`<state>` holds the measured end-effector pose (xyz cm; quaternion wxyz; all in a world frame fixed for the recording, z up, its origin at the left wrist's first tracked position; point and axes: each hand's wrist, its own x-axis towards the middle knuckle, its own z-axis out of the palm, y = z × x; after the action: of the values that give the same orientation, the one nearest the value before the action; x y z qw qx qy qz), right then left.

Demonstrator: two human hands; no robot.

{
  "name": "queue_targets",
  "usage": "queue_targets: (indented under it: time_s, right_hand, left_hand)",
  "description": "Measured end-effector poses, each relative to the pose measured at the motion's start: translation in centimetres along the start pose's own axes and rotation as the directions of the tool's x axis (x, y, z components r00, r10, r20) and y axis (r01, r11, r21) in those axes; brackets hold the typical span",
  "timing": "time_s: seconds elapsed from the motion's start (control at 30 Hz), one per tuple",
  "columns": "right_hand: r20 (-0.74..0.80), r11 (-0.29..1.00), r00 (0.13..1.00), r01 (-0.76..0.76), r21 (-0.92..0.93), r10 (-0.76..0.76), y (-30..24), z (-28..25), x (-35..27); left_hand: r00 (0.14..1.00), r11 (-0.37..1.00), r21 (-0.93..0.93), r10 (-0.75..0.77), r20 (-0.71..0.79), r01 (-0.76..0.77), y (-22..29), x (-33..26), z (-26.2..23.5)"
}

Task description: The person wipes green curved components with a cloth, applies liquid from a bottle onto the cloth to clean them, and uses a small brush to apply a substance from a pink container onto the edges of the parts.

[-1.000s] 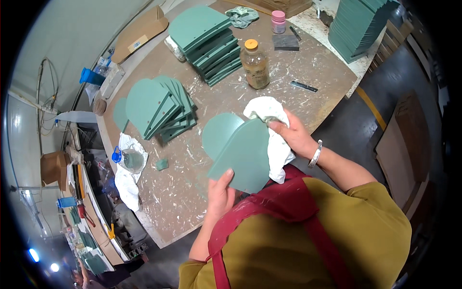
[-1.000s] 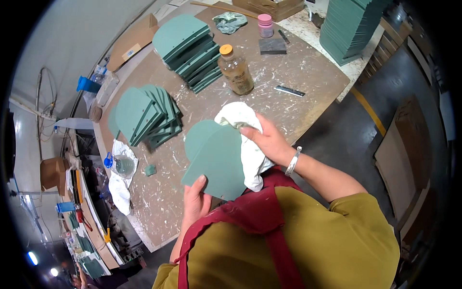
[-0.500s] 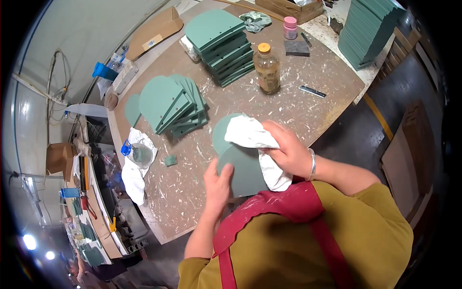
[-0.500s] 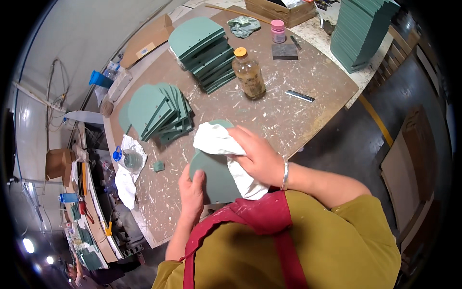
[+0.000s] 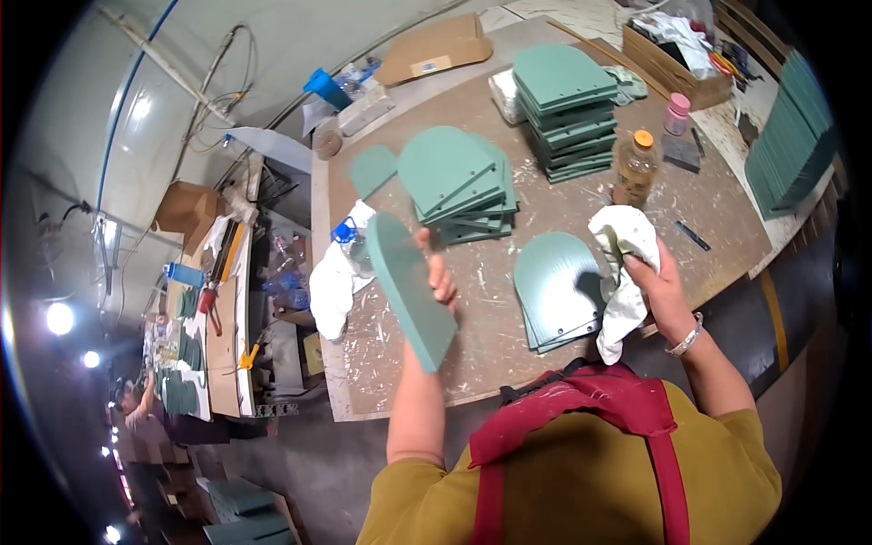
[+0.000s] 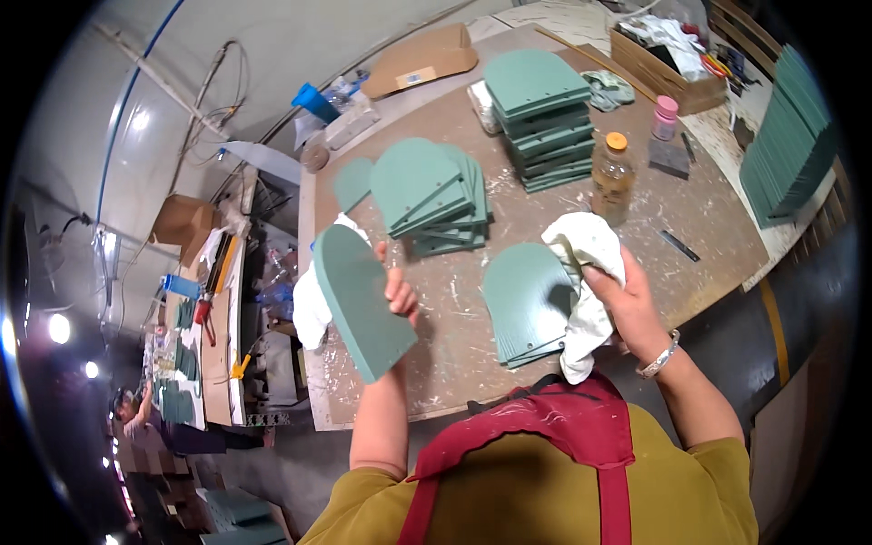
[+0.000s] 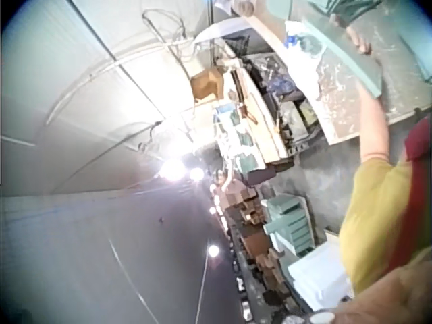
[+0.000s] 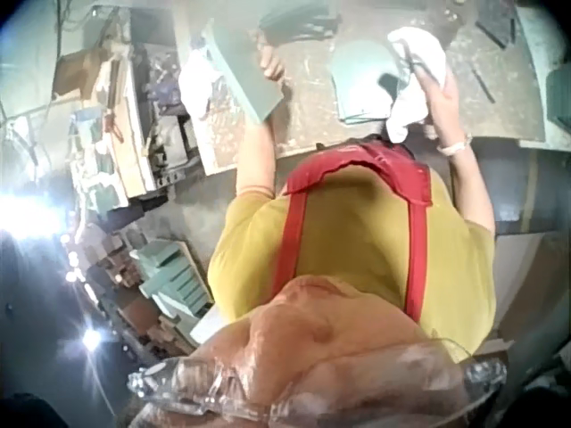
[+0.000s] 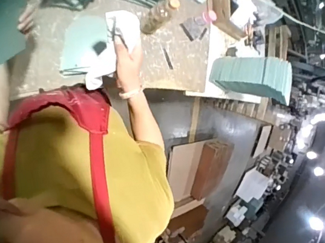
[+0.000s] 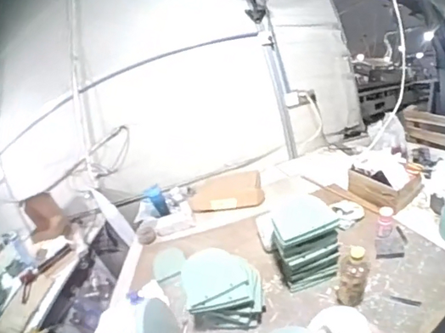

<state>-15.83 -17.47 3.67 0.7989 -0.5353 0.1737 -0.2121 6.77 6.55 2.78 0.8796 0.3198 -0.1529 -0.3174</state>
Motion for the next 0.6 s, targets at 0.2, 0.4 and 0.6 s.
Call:
queue_targets:
  time_s: [0.2,0.4,0.6]
  right_hand:
    - [0.228,0.977,0.973,0.007,-0.214,0.043,-1.0,3.0,0.6]
    - [0.404,0.931,0.887,0.317,-0.181,-0.224,-5.1,8.0,6.6]
    - [0.659,0.596,0.618,0.742,-0.307,-0.430,-2.9,10.3,7.8]
  left_hand:
    - [0.987,0.988,0.078,-0.121,-0.104,0.130,-1.1,0.3,1.6]
    - [0.969,0.954,0.172,-0.236,-0.068,0.244,-3.7,0.3,1.0]
    - [0.895,0.936,0.052,-0.317,-0.314,0.349,-6.5,-0.1,4.9]
